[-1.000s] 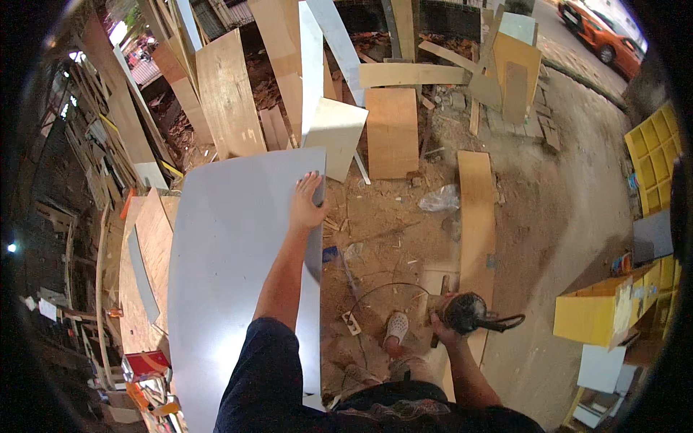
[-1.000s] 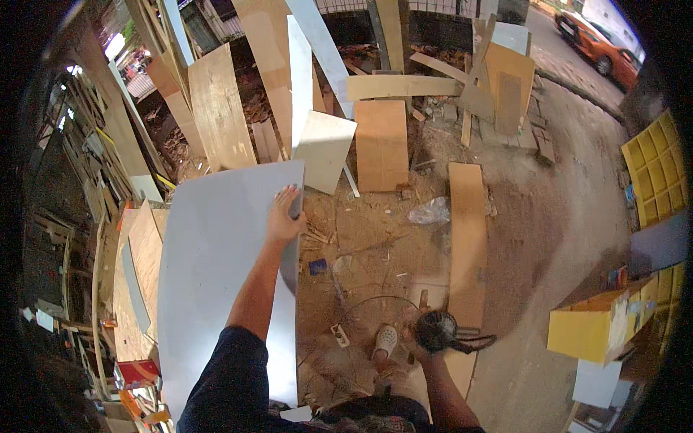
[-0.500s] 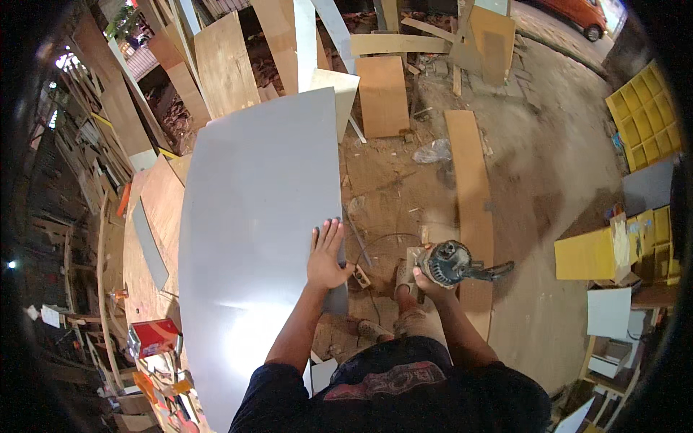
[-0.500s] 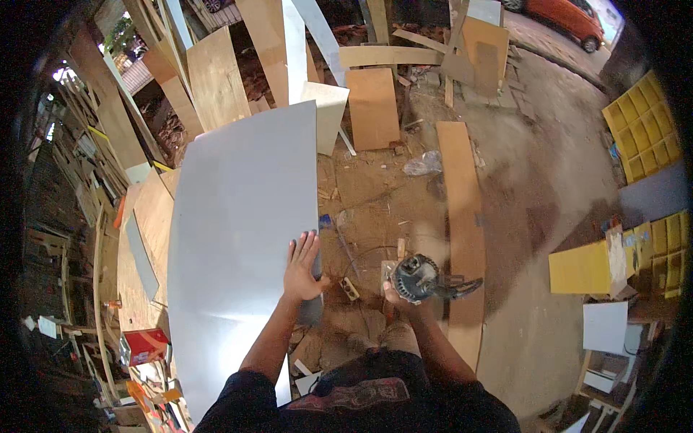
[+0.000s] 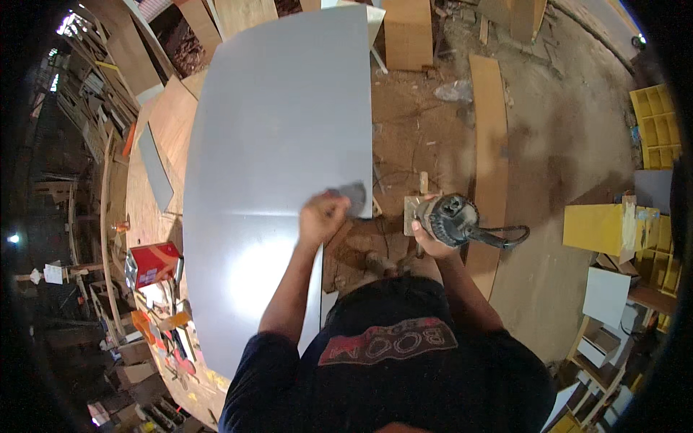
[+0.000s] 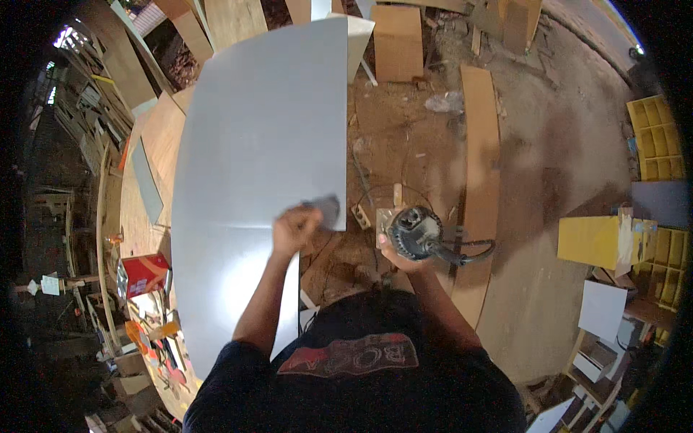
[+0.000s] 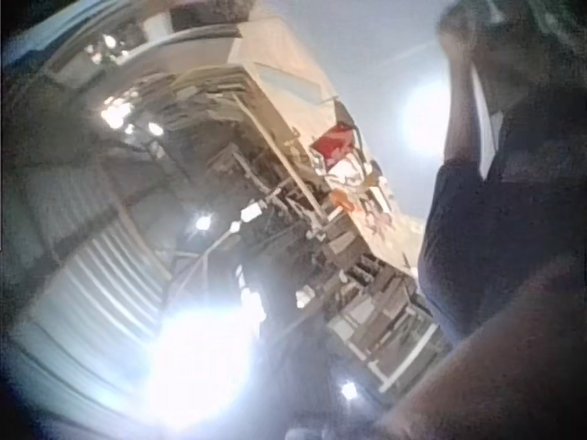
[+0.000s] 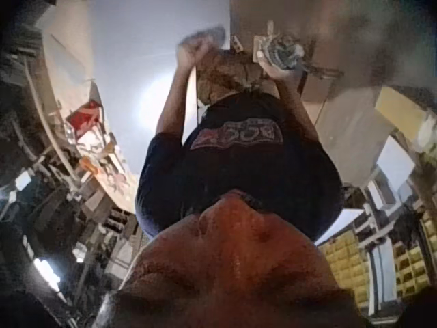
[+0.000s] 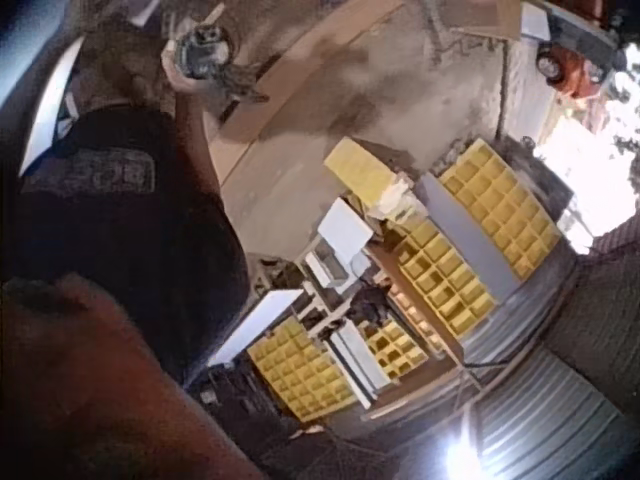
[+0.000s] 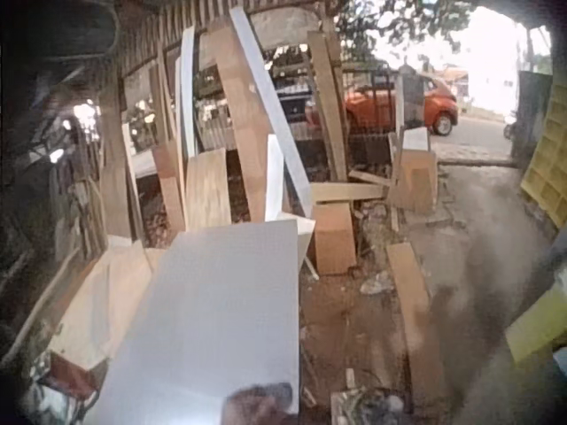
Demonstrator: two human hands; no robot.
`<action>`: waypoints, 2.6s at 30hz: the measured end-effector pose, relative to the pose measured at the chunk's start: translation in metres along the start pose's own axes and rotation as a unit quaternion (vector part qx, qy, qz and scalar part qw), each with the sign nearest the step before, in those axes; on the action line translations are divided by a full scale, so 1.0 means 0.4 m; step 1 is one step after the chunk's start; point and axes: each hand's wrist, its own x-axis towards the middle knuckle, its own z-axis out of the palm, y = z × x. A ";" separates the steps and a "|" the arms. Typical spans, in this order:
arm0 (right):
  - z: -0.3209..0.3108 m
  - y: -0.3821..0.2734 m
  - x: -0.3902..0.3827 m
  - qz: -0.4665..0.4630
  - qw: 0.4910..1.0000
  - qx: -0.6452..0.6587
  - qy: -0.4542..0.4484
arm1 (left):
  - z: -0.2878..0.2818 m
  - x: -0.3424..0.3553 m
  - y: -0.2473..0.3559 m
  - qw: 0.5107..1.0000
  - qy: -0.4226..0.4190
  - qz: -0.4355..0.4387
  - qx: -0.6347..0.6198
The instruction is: The person moves gray laminate panels on a workbench and uses a hand router to trim the edges of several panels.
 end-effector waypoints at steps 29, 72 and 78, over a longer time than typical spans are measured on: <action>0.261 0.019 0.121 -0.108 0.992 0.006 0.066 | -0.084 0.409 -0.333 0.929 -0.026 -0.164 0.331; 0.302 0.474 1.269 -0.057 0.983 -0.086 0.149 | -0.102 0.451 -0.299 0.943 -0.032 -0.130 0.304; 0.320 0.336 0.906 -0.083 0.989 0.011 0.125 | -0.100 0.434 -0.307 0.941 -0.015 -0.142 0.307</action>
